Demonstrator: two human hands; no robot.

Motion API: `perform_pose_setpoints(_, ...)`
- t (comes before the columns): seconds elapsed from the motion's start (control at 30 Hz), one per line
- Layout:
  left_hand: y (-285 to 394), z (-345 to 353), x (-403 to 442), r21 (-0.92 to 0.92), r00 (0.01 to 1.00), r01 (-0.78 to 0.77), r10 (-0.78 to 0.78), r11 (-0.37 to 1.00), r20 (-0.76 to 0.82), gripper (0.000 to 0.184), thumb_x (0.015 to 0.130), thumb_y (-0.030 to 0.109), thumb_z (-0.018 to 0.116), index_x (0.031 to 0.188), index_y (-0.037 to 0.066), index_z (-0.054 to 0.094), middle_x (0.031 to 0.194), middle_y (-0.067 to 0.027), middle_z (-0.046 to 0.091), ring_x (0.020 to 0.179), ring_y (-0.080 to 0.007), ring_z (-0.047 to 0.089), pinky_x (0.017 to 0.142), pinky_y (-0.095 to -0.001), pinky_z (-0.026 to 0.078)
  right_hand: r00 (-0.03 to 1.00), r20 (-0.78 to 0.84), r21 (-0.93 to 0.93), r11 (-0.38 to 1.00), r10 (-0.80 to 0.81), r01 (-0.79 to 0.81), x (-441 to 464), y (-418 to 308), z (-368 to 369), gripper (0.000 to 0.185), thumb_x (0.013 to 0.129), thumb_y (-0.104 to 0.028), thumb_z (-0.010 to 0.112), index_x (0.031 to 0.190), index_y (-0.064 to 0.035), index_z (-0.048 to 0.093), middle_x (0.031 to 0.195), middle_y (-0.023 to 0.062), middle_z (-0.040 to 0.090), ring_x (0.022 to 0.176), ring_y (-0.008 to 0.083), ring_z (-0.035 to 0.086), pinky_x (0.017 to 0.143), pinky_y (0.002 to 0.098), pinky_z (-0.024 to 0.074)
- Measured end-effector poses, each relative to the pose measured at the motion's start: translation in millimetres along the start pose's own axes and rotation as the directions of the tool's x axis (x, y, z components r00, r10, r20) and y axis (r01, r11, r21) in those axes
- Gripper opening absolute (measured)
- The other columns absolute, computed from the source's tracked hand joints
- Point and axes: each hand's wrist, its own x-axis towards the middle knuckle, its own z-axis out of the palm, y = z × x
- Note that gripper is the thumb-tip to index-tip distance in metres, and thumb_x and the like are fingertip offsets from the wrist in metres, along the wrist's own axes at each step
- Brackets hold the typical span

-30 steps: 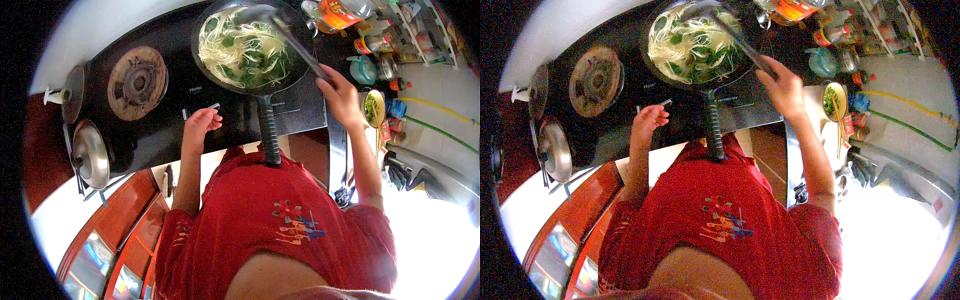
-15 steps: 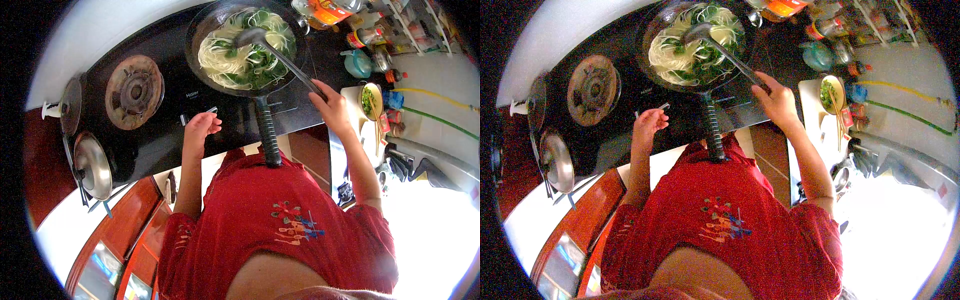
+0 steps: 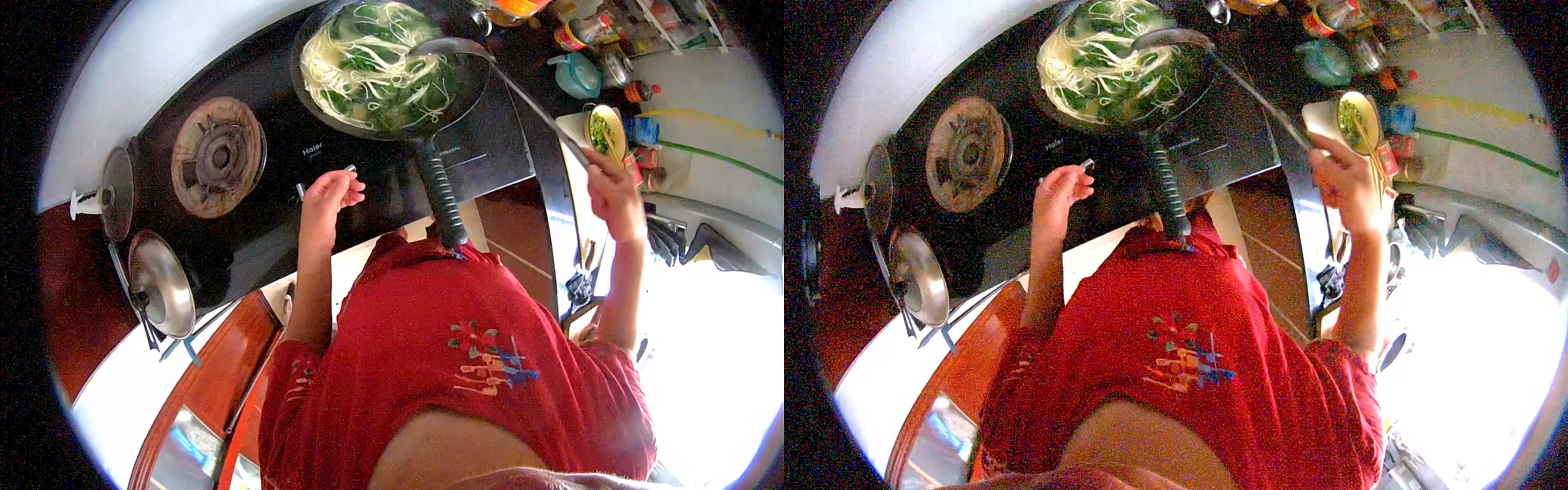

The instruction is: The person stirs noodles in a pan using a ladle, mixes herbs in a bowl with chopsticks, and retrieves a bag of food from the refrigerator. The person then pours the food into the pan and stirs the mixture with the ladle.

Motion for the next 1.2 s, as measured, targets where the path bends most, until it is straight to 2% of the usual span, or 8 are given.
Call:
perform_pose_setpoints(0.27,-2.3,-18.6,-27.9,0.007,0.997,0.003,-0.003,1.0,-0.078,0.024,0.089,0.022,0.051,0.097,0.0,0.059,0.084,-0.0095,0.062,0.07,-0.0144,0.059,0.067,-0.0262,0.047,0.972,0.205,-0.554,0.804,-0.117,0.214,-16.1,-57.5,-44.2,0.039,0.084,-0.026,0.057,0.114,-0.0019,0.055,0.067,-0.003,0.052,0.055,0.0032,0.041,0.047,0.0182,0.0308)
perform_pose_setpoints(0.6,-5.5,-28.2,-33.4,-0.009,0.987,0.01,-0.011,1.0,-0.159,0.025,0.089,0.022,0.051,0.097,0.0,0.059,0.085,-0.0102,0.062,0.071,-0.0152,0.059,0.067,-0.0273,0.048,0.913,0.407,-0.675,0.665,-0.026,0.32,32.2,-52.4,-4.9,0.034,0.087,-0.018,0.053,0.119,-0.0059,0.049,0.076,-0.0005,0.05,0.067,0.0067,0.046,0.061,0.0217,0.042)
perform_pose_setpoints(0.73,-12.9,-22.4,-34.3,-0.002,0.984,0.006,-0.007,1.0,-0.177,0.027,0.089,0.024,0.052,0.097,0.0,0.058,0.084,-0.0096,0.062,0.071,-0.0154,0.059,0.067,-0.0275,0.048,0.907,0.378,-0.793,0.44,-0.185,0.42,42.1,-9.2,32.8,0.036,0.081,-0.02,0.06,0.113,-0.0046,0.051,0.082,0.0156,0.061,0.075,0.0241,0.061,0.069,0.0344,0.0459)
perform_pose_setpoints(0.8,-14.0,-21.9,-37.9,-0.004,0.984,0.008,-0.009,1.0,-0.179,0.026,0.089,0.024,0.052,0.098,0.0,0.058,0.084,-0.0095,0.062,0.071,-0.0154,0.059,0.067,-0.0274,0.048,0.826,0.323,-0.681,0.493,-0.461,0.541,51.8,13.2,49.3,0.036,0.081,-0.02,0.061,0.112,-0.0044,0.052,0.078,0.0155,0.06,0.07,0.023,0.06,0.065,0.0331,0.0454)
perform_pose_setpoints(0.9,-8.7,-18.1,-42.2,0.011,0.982,0.015,-0.012,1.0,-0.191,0.026,0.089,0.023,0.051,0.098,-0.001,0.058,0.084,-0.0097,0.062,0.071,-0.0153,0.059,0.067,-0.0271,0.048,0.881,0.265,-0.615,0.635,-0.392,0.467,61.7,6.0,66.9,0.037,0.081,-0.02,0.061,0.113,-0.0039,0.052,0.074,0.0133,0.059,0.066,0.018,0.057,0.062,0.0298,0.0445)
perform_pose_setpoints(1.0,-3.2,-15.0,-44.4,0.012,0.982,0.009,-0.007,1.0,-0.187,0.026,0.089,0.023,0.051,0.098,0.0,0.058,0.084,-0.0098,0.062,0.071,-0.0151,0.059,0.067,-0.0271,0.048,0.869,0.245,-0.525,0.694,-0.43,0.492,73.9,-4.1,70.6,0.034,0.079,-0.025,0.061,0.108,-0.0077,0.056,0.087,0.0189,0.062,0.08,0.0337,0.061,0.071,0.0377,0.0476)
perform_pose_setpoints(1.13,-7.1,-12.2,-43.3,-0.011,0.989,0.005,-0.006,1.0,-0.151,0.026,0.089,0.024,0.051,0.098,0.0,0.058,0.085,-0.0098,0.063,0.071,-0.0152,0.06,0.067,-0.0269,0.048,0.847,0.223,-0.469,0.709,-0.483,0.528,95.8,-14.5,58.1,0.036,0.079,-0.024,0.061,0.108,-0.0046,0.056,0.084,0.0162,0.063,0.073,0.0278,0.062,0.069,0.0326,0.0474)
perform_pose_setpoints(1.2,-7.9,-8.3,-43.9,-0.012,0.989,0.014,-0.016,1.0,-0.145,0.026,0.089,0.024,0.051,0.098,0.0,0.058,0.085,-0.0099,0.063,0.071,-0.0154,0.06,0.067,-0.0268,0.048,0.835,0.221,-0.402,0.733,-0.504,0.548,99.5,-19.8,49.6,0.036,0.082,-0.019,0.06,0.113,-0.0006,0.054,0.074,0.0024,0.057,0.066,0.0083,0.05,0.06,0.0232,0.0412)
